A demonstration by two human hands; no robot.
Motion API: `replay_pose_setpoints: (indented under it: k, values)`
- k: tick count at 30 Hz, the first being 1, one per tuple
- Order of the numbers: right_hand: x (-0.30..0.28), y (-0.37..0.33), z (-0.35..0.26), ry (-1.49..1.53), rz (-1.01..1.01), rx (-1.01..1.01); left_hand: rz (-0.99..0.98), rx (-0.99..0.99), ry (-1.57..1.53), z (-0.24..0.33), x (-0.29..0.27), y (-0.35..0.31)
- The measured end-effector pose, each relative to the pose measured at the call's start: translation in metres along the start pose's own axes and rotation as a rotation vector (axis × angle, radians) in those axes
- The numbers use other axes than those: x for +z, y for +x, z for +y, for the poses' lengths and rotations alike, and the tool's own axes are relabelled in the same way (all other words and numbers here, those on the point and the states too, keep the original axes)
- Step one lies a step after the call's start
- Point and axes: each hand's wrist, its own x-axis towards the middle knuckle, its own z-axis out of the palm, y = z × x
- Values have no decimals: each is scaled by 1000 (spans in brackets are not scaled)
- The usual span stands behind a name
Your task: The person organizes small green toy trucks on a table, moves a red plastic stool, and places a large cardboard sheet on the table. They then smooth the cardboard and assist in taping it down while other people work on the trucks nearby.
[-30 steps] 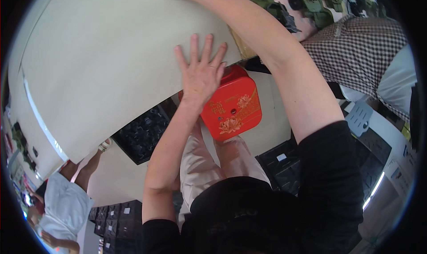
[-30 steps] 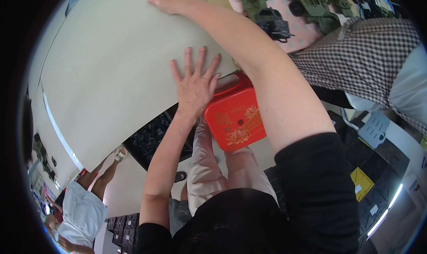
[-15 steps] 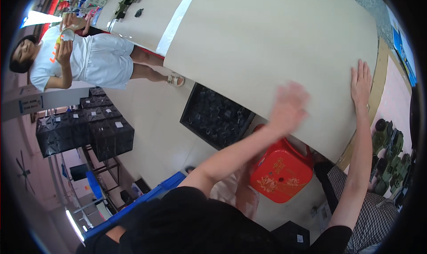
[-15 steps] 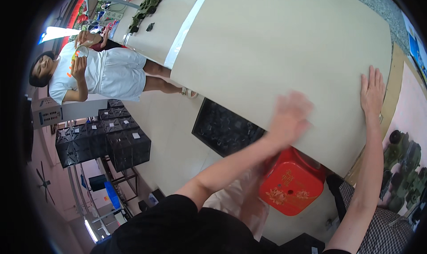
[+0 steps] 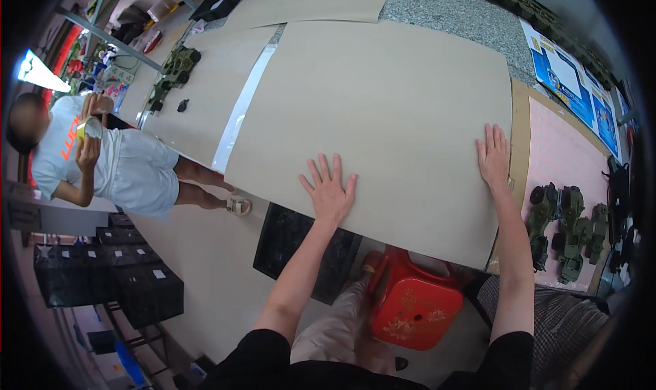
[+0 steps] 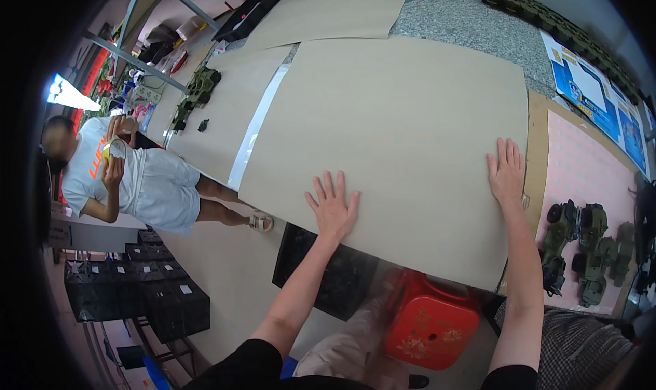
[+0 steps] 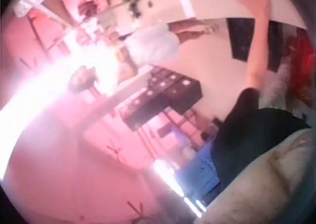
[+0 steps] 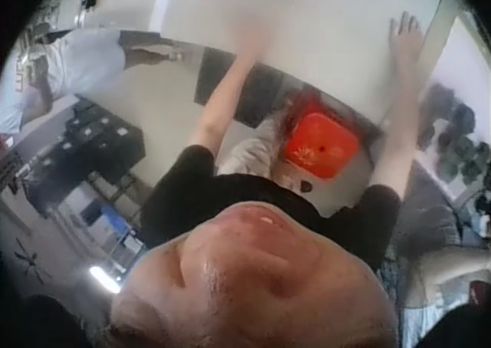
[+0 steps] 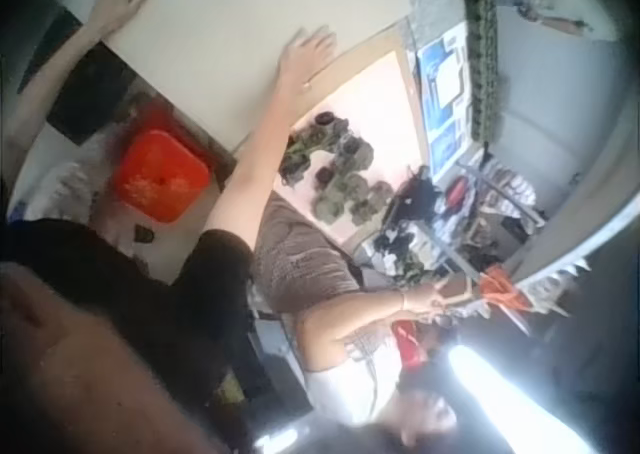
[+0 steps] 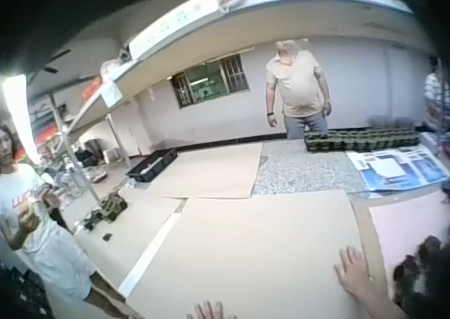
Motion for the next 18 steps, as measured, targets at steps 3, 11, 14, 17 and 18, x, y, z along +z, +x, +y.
replay_pose_setpoints:
  k: [3,11,14,17,18]
  values:
    - [6,-8,1,-23,-3,-38,2,26,-22,-2,-1,4]
    - [18,0,11,2,33,-81,54,19,-52,-6,4,4]
    - [16,1,14,2,30,-101,65,19,-55,-6,6,7]
    - [17,2,14,1,30,-97,62,16,-53,-5,8,9]
    - [18,4,14,2,34,-97,59,14,-51,-5,8,11]
